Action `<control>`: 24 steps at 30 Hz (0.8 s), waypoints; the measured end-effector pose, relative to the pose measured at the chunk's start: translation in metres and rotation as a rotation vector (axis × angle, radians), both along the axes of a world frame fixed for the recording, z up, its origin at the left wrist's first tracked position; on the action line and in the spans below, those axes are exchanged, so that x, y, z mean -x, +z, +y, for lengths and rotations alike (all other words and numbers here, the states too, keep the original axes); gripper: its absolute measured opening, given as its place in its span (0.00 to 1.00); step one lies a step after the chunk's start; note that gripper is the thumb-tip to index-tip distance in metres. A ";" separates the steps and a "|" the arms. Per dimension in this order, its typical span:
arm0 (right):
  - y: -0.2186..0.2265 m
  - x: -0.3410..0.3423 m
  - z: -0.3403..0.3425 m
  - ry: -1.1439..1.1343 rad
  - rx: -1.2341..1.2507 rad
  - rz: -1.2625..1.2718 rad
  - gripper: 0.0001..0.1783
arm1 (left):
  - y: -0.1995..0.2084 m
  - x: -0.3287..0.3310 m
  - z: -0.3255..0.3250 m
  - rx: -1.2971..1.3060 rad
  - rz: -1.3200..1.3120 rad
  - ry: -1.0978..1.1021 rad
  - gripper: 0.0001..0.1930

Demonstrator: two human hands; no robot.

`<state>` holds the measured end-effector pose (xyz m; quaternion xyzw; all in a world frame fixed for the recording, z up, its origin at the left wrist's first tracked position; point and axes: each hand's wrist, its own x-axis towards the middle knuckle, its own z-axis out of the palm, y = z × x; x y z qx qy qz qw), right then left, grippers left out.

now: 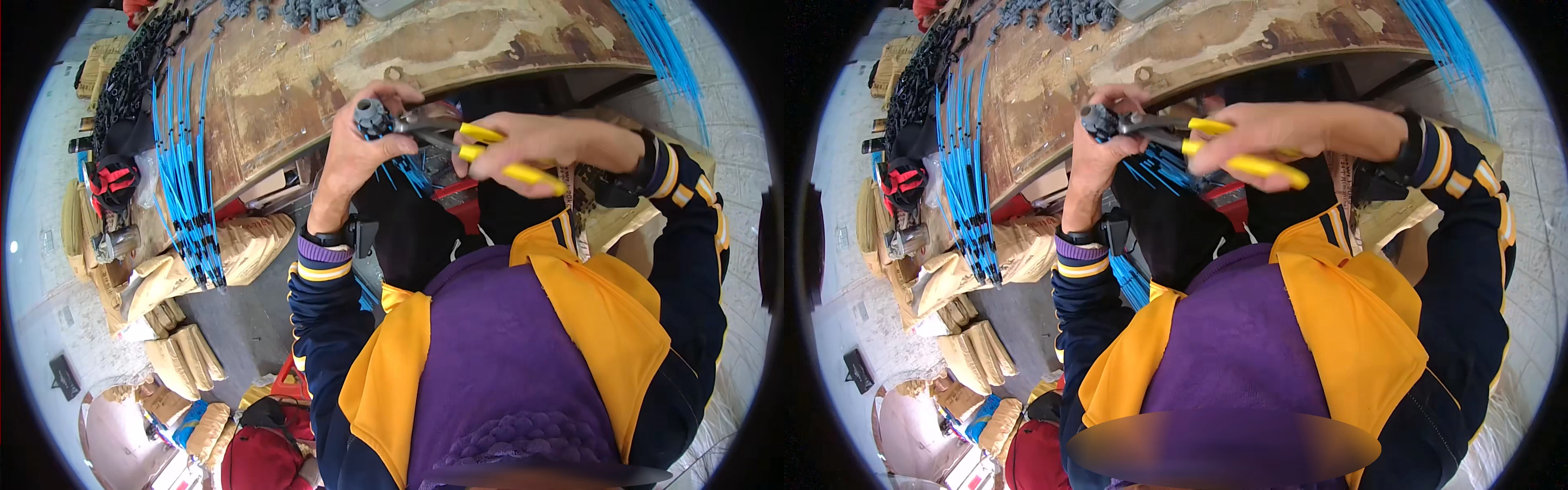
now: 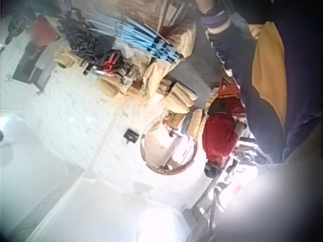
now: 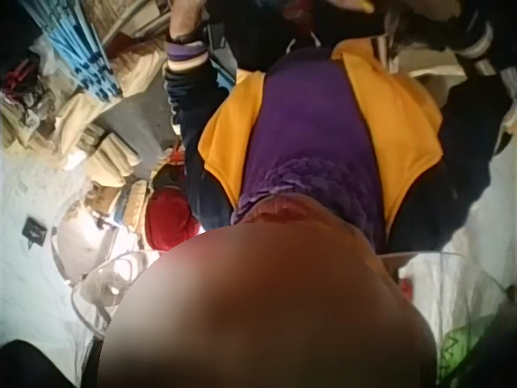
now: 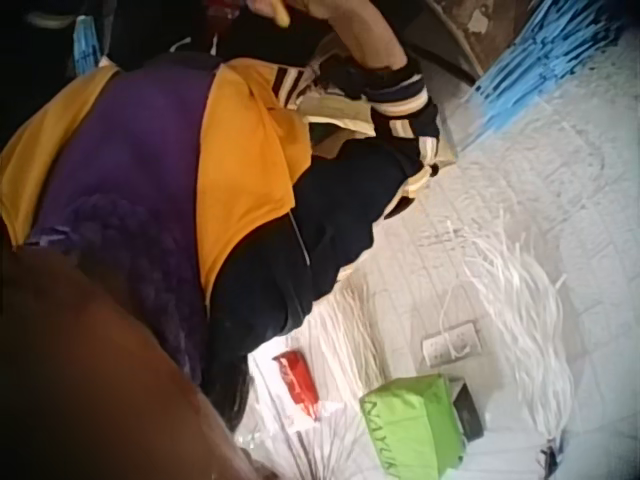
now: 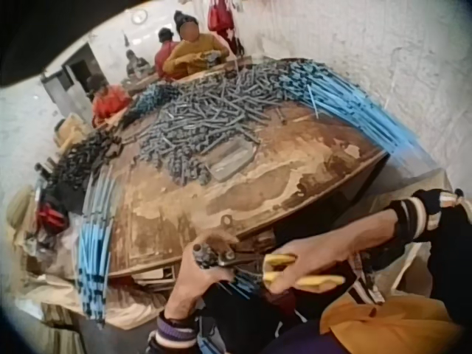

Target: Assembling bundles of blue wires into black plastic connectors and using pliers to secure or trim components at a factory workbench.

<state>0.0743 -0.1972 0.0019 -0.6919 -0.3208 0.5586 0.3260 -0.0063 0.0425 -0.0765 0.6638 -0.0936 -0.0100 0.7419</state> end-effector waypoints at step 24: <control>0.012 -0.013 0.011 -0.007 -0.056 -0.224 0.28 | -0.006 -0.008 0.006 0.011 -0.033 0.102 0.27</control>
